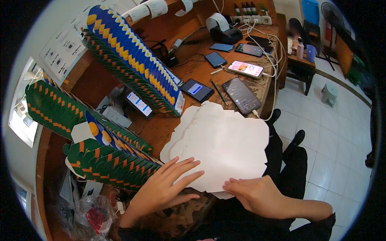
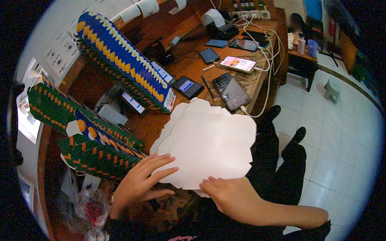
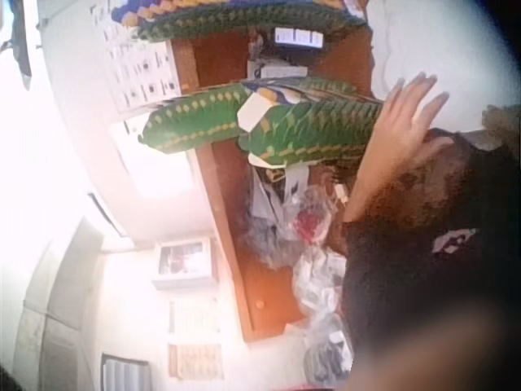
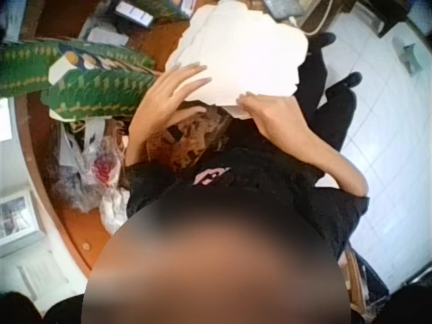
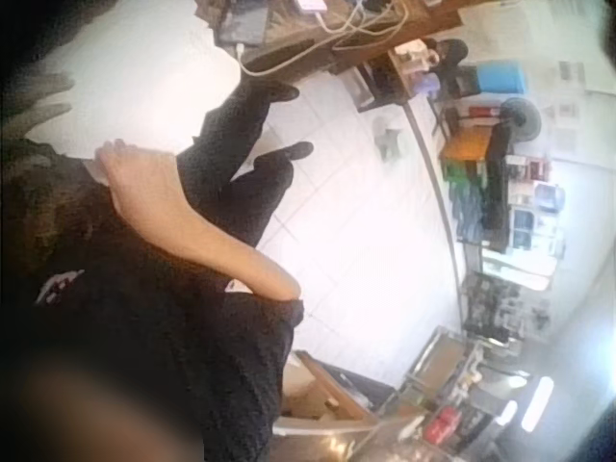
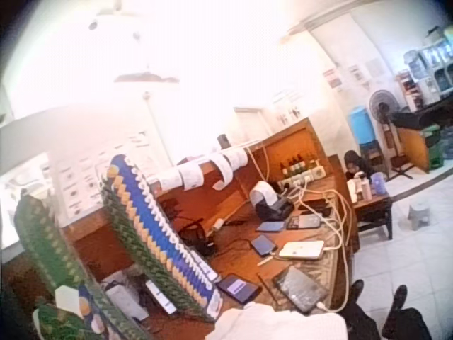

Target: The person sits on the floor and repeatedly folds flat, colorful paper sheets into small boxes. They insert each finished box into a growing stack on the table. The person handles the paper by hand, folding edges and tucking flaps to form the box shape.

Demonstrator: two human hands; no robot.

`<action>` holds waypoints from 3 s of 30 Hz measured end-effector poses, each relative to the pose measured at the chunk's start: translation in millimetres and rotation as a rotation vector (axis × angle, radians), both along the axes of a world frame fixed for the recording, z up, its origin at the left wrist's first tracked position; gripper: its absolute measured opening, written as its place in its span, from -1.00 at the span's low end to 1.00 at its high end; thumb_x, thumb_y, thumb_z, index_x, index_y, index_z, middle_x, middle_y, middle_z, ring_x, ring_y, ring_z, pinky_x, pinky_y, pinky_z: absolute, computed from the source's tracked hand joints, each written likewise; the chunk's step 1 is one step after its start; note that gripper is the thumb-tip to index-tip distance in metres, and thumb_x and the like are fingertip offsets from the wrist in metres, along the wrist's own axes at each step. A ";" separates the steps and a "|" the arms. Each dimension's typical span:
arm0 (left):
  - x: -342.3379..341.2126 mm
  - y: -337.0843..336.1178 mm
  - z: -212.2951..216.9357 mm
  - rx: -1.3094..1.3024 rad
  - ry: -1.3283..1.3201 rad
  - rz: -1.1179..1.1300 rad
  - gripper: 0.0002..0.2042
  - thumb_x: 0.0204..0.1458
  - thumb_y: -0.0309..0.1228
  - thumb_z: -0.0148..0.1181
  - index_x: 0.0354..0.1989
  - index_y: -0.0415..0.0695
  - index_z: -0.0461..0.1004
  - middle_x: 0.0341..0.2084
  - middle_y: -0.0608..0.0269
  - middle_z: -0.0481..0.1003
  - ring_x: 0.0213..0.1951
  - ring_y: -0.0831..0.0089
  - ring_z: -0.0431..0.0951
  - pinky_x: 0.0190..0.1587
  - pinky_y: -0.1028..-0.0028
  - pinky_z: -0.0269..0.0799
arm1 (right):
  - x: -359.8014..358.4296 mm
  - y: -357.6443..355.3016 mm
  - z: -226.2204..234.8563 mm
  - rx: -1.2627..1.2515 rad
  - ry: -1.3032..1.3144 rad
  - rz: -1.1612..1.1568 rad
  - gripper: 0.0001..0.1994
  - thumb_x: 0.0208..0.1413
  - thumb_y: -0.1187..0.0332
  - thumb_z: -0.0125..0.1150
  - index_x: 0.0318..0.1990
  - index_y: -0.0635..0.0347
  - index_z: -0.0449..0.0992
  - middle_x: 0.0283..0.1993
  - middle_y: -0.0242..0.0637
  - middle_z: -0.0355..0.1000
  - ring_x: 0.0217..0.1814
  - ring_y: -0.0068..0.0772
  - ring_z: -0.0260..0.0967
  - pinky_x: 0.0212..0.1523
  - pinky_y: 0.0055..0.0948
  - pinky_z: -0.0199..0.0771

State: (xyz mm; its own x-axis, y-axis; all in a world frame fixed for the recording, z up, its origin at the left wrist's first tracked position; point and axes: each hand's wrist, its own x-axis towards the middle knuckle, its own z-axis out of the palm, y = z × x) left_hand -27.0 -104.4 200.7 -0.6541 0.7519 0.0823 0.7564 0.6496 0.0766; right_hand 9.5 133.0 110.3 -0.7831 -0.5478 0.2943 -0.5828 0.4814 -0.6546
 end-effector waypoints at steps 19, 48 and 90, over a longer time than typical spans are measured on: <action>-26.2 1.8 23.9 0.339 -0.200 0.242 -0.89 -0.26 -0.56 0.31 -0.52 -0.23 0.51 -0.56 0.23 0.55 -0.51 0.46 0.56 -0.43 0.56 0.44 | -40.2 33.2 28.2 -0.082 -0.143 0.141 -0.28 -0.07 -0.07 0.20 0.20 0.11 0.16 0.21 -0.02 0.14 0.25 -0.03 0.08 0.24 -0.01 -0.01; -29.3 96.7 8.6 0.870 -0.889 -0.060 -0.66 -0.05 -0.50 0.24 -0.10 -0.32 0.34 -0.20 0.15 0.47 -0.13 0.51 0.46 -0.06 0.51 0.40 | 19.9 147.1 100.4 -0.113 0.642 -1.088 -0.80 -0.10 0.53 0.20 -0.25 0.25 0.45 -0.31 -0.29 0.22 -0.24 -0.40 0.24 -0.18 -0.53 0.25; -18.4 162.0 -129.3 0.703 -1.942 -0.167 -0.52 0.02 -0.28 0.18 0.07 -0.18 0.19 -0.02 0.18 0.35 0.01 0.42 0.36 0.01 0.42 0.35 | 81.8 114.6 -28.4 -0.168 0.043 -0.560 -0.69 -0.38 0.31 0.49 -0.49 0.12 0.43 -0.04 -0.22 0.12 0.22 -0.02 0.02 0.23 0.02 -0.01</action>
